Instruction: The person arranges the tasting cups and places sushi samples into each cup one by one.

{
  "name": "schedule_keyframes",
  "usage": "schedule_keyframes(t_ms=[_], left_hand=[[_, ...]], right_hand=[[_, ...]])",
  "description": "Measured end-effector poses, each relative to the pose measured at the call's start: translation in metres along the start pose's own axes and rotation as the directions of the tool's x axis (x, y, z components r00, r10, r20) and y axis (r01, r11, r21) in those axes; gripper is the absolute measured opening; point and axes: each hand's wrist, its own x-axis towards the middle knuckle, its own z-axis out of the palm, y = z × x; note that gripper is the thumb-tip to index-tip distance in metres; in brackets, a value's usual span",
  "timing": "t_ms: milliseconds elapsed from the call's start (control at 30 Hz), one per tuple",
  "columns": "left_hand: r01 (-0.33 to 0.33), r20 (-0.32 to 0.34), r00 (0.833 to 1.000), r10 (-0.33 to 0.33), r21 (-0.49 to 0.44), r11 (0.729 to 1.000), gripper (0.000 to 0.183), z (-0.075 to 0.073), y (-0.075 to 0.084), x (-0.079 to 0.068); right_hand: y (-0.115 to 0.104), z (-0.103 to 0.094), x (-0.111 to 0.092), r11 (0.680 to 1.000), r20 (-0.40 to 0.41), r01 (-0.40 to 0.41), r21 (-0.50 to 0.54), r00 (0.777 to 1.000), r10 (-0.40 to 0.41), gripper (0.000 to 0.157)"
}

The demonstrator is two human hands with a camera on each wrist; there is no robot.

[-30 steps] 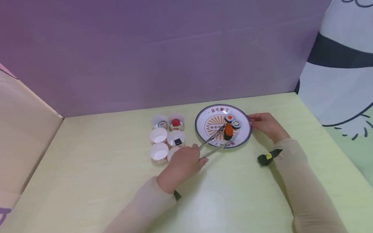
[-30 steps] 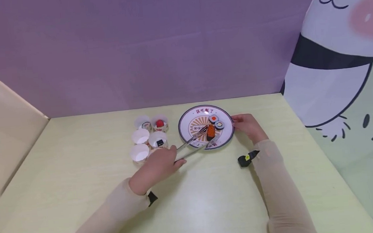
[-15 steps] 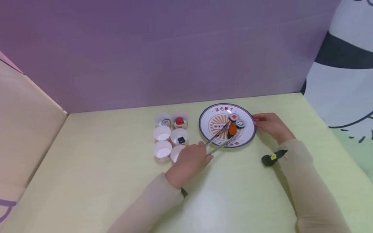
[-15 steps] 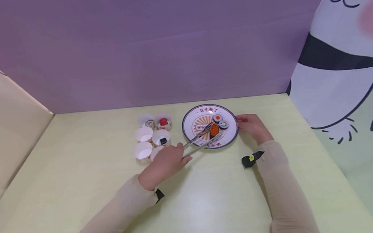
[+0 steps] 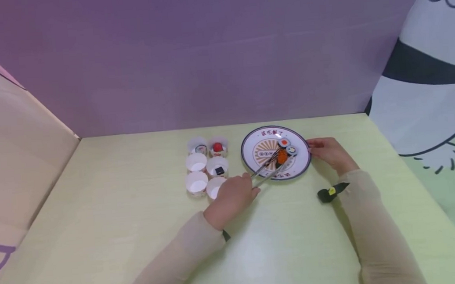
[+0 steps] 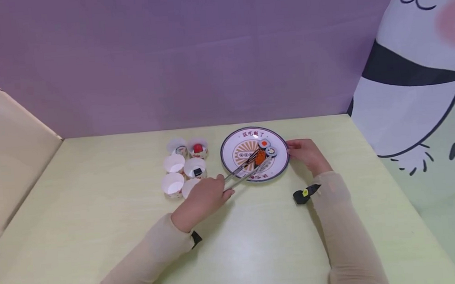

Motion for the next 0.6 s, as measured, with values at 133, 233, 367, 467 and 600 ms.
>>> schedule_keyframes(t_ms=[133,233,367,467,600], left_hand=[[0.0,-0.002,1.0,-0.001,-0.015,1.0,0.047,-0.0001,-0.0005,-0.0015],[0.004,-0.001,1.0,-0.004,-0.03,1.0,0.043,-0.0007,-0.0016,-0.0023],[-0.004,-0.011,1.0,0.003,-0.046,0.999,0.039,-0.0013,-0.0027,-0.0013],[-0.01,-0.013,1.0,0.009,-0.047,0.999,0.037,-0.0015,-0.0031,-0.0003],[-0.016,-0.01,1.0,0.016,-0.042,0.999,0.035,-0.0025,-0.0027,0.0004]], right_hand=[[0.0,0.0043,-0.0001,0.999,0.017,-0.034,0.003,0.999,0.034,0.045],[-0.0013,0.006,-0.0003,0.999,0.022,-0.043,0.012,0.999,0.043,0.044],[-0.004,0.0054,-0.001,0.999,0.009,-0.033,0.005,0.999,0.033,0.043],[-0.0047,0.0049,-0.0014,1.0,0.006,-0.019,0.003,1.0,0.019,0.043],[-0.0038,0.0037,-0.002,1.0,0.004,-0.018,0.009,1.0,0.018,0.043]])
